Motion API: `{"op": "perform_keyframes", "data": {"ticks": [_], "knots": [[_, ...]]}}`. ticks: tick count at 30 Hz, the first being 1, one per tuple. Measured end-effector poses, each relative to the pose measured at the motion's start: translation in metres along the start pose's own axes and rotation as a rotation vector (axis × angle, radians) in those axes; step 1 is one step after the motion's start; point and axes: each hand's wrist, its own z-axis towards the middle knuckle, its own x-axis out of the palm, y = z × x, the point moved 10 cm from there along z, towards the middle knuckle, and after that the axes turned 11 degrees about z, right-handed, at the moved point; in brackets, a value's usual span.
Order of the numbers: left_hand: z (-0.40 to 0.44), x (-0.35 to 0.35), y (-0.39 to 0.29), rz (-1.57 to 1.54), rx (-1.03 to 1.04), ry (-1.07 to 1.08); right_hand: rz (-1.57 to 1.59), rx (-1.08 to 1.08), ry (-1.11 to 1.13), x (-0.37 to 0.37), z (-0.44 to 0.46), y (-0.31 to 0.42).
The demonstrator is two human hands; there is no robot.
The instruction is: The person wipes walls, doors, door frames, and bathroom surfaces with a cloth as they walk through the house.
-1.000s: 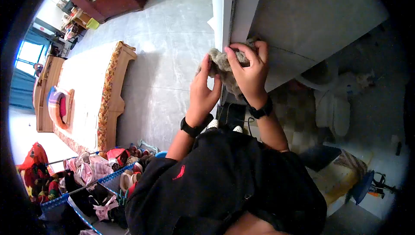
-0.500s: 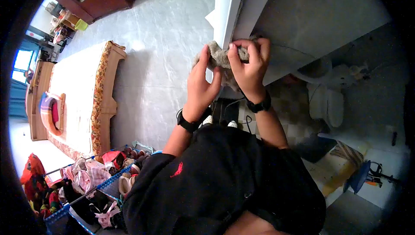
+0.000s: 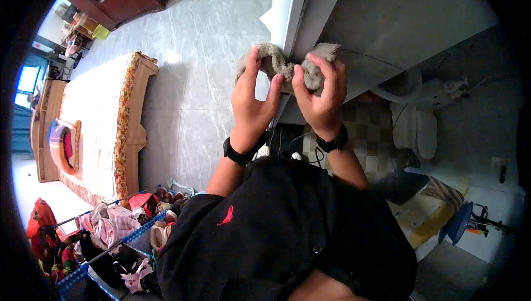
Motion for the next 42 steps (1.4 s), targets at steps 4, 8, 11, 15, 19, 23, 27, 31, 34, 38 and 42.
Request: {"op": "perform_keyframes", "data": {"ticks": [4, 8, 11, 15, 19, 23, 27, 31, 34, 38, 42], "knots": [[0.008, -0.004, -0.002, 0.004, 0.009, -0.045, 0.065, 0.062, 0.06, 0.01, 0.005, -0.001], [0.011, -0.001, -0.003, 0.004, 0.023, -0.046, -0.05, -0.15, 0.15, 0.03, 0.007, 0.008], [0.01, 0.001, -0.003, 0.024, 0.059, -0.069, -0.076, -0.114, 0.139, 0.03, 0.004, 0.007], [0.007, -0.003, -0.006, 0.063, 0.09, -0.063, -0.12, -0.058, 0.159, 0.034, -0.008, 0.003], [0.0, 0.002, -0.005, 0.097, 0.125, -0.032, -0.133, -0.016, 0.162, 0.033, -0.02, -0.007], [-0.003, 0.007, -0.002, 0.088, 0.105, 0.008, -0.169, 0.059, 0.185, 0.029, -0.034, -0.023], [-0.006, 0.009, -0.005, 0.102, 0.092, 0.046, -0.17, 0.147, 0.212, 0.021, -0.035, -0.03], [-0.006, 0.005, -0.007, 0.109, 0.115, -0.044, -0.041, 0.213, 0.144, 0.013, -0.019, -0.027], [0.001, 0.007, 0.001, -0.013, -0.036, -0.019, 0.054, 0.26, 0.06, 0.007, -0.001, -0.021], [0.013, 0.011, -0.001, -0.018, -0.004, -0.037, 0.05, 0.177, 0.024, 0.008, 0.015, -0.021], [0.014, 0.01, -0.005, -0.001, 0.012, -0.07, 0.031, 0.159, 0.005, 0.011, 0.012, -0.022]]}}
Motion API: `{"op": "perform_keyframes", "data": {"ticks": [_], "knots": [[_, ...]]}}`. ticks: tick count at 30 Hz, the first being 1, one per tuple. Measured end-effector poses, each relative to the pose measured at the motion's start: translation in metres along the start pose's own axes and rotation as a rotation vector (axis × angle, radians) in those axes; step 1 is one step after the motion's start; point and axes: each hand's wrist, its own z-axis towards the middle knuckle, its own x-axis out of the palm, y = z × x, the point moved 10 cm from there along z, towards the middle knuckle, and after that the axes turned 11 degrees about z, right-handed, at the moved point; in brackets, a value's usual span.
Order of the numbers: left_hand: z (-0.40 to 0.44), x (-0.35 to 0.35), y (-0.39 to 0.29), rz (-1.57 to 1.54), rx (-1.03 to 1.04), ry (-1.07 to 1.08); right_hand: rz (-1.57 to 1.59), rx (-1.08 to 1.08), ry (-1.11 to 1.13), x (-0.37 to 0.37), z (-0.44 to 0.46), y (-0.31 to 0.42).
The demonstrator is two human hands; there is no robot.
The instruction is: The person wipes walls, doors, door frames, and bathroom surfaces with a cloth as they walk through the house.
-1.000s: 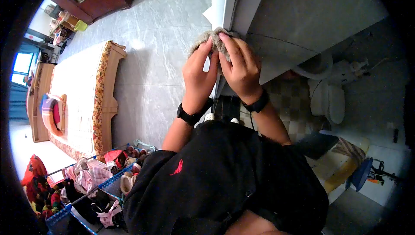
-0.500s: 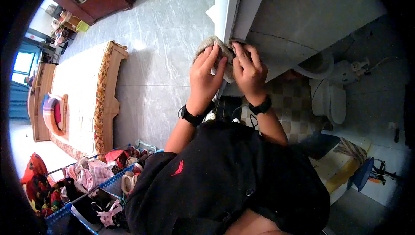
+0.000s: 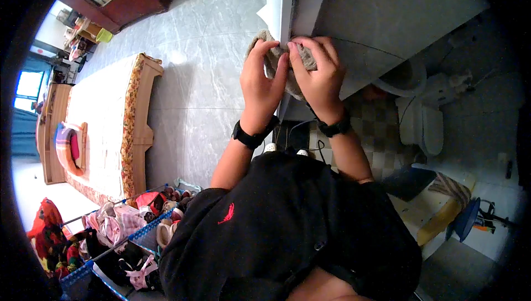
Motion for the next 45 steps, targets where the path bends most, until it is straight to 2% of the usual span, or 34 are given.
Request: {"op": "perform_keyframes", "data": {"ticks": [5, 11, 15, 18, 27, 30, 35, 42, 45], "knots": [[-0.004, 0.002, 0.001, 0.058, 0.035, -0.024, -0.179, -0.024, 0.057, 0.01, -0.005, 0.002], [-0.003, 0.001, -0.015, 0.129, 0.173, -0.027, -0.242, -0.041, 0.121, 0.017, -0.017, -0.003], [-0.008, 0.002, -0.014, 0.15, 0.194, 0.009, -0.17, 0.035, 0.157, 0.018, -0.022, -0.014], [-0.011, 0.005, -0.013, 0.215, 0.205, 0.019, 0.052, 0.048, 0.043, 0.001, -0.02, -0.019], [-0.015, 0.012, -0.012, 0.271, 0.175, 0.036, -0.022, -0.112, 0.033, -0.009, -0.015, 0.011], [-0.017, 0.012, -0.015, 0.324, 0.231, 0.008, -0.009, -0.057, 0.078, -0.005, -0.009, 0.011], [-0.021, 0.017, -0.015, 0.428, 0.298, -0.026, 0.049, -0.192, 0.097, 0.007, -0.007, 0.01], [-0.022, 0.017, -0.013, 0.474, 0.289, -0.025, -0.048, -0.148, 0.097, 0.011, -0.008, 0.003], [-0.021, 0.016, -0.008, 0.37, 0.268, -0.016, -0.06, -0.156, 0.09, 0.01, -0.008, 0.005]]}}
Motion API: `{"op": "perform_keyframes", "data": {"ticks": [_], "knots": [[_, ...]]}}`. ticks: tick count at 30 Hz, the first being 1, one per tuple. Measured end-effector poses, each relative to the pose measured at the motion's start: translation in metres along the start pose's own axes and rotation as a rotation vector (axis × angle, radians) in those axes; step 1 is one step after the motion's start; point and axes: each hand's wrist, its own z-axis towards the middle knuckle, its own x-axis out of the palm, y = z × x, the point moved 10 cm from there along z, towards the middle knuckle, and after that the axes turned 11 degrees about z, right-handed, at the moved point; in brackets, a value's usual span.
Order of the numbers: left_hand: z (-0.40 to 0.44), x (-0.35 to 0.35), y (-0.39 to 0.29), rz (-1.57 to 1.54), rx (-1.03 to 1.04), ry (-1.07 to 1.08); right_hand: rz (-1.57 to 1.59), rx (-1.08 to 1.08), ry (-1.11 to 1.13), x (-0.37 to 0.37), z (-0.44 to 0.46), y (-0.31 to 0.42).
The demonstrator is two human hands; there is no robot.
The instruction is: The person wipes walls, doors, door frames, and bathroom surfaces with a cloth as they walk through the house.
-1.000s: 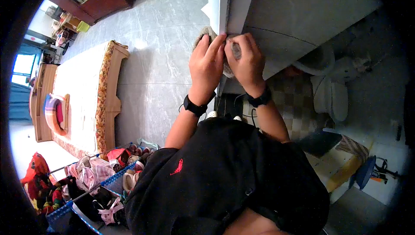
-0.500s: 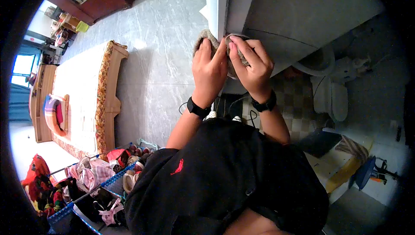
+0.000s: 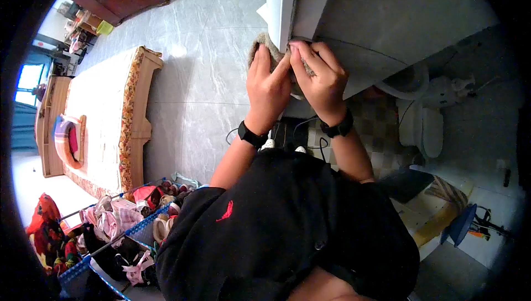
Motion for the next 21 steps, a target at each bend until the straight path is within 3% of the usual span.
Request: {"op": "perform_keyframes", "data": {"ticks": [9, 21], "knots": [[-0.014, 0.002, 0.022, -0.367, -0.224, 0.061, -0.16, 0.05, 0.08, 0.003, -0.005, 0.006], [-0.035, 0.008, 0.028, -0.425, -0.336, 0.128, 0.003, 0.144, 0.092, 0.004, -0.026, -0.011]]}}
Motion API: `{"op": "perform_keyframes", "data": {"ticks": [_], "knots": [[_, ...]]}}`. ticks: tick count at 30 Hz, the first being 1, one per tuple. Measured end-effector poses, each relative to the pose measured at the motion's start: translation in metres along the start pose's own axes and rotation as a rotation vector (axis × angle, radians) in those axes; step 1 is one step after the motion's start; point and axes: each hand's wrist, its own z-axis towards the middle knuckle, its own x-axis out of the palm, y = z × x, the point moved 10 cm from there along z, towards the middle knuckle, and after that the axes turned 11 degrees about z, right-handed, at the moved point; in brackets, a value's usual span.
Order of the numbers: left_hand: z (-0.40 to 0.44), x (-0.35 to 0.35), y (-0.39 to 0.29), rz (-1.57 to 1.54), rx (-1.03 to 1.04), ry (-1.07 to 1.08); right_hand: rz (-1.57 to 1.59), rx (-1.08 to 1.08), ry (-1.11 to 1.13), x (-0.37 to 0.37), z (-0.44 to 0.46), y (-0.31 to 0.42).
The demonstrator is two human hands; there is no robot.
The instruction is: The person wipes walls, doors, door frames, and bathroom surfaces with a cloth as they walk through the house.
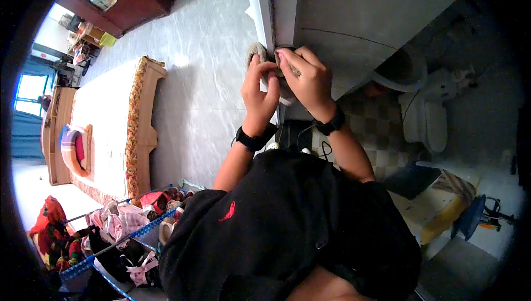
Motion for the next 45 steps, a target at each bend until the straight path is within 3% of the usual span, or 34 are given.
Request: {"op": "perform_keyframes", "data": {"ticks": [3, 5, 8, 20, 23, 27, 29, 31, 33, 35, 36, 38, 39, 41, 45], "knots": [[0.004, -0.011, -0.009, -0.041, -0.077, -0.006, 0.064, -0.002, -0.071, -0.015, 0.013, 0.01], [0.012, -0.016, -0.024, 0.016, -0.01, 0.008, 0.09, -0.078, -0.169, -0.031, 0.027, 0.024], [0.023, -0.028, -0.053, 0.082, 0.253, -0.161, 0.067, -0.076, -0.13, -0.024, 0.043, 0.032], [0.011, -0.007, -0.018, 0.171, 0.203, -0.174, -0.109, -0.073, -0.034, 0.01, 0.002, 0.005], [-0.001, 0.0, 0.006, 0.194, 0.113, -0.099, -0.095, -0.021, -0.004, 0.017, -0.016, -0.008], [-0.019, 0.023, 0.051, 0.127, -0.197, 0.208, 0.17, 0.134, 0.002, 0.011, -0.032, -0.029], [-0.024, 0.02, 0.048, 0.072, -0.18, 0.165, 0.303, 0.209, -0.008, 0.004, -0.037, -0.032], [-0.018, 0.014, 0.029, 0.02, -0.113, 0.111, 0.451, 0.364, -0.25, -0.024, -0.039, -0.039], [-0.006, 0.0, -0.016, 0.166, 0.162, 0.012, 0.469, 0.35, -0.352, -0.048, -0.028, -0.032], [0.013, -0.01, -0.049, 0.244, 0.315, -0.065, 0.411, 0.118, -0.35, -0.076, 0.003, -0.002], [0.024, -0.014, -0.064, 0.28, 0.39, -0.108, 0.405, 0.117, -0.353, -0.086, 0.017, 0.003], [0.047, -0.017, -0.091, 0.336, 0.543, -0.182, 0.156, -0.14, -0.281, -0.099, 0.044, 0.035], [0.057, -0.015, -0.104, 0.358, 0.621, -0.213, 0.146, -0.143, -0.286, -0.102, 0.053, 0.03], [0.074, -0.001, -0.113, 0.603, 0.563, -0.207, -0.151, -0.263, -0.296, -0.099, 0.072, 0.031], [0.065, 0.027, -0.098, 0.897, 0.53, -0.326, -0.512, -0.232, -0.259, -0.073, 0.093, -0.005]]}}
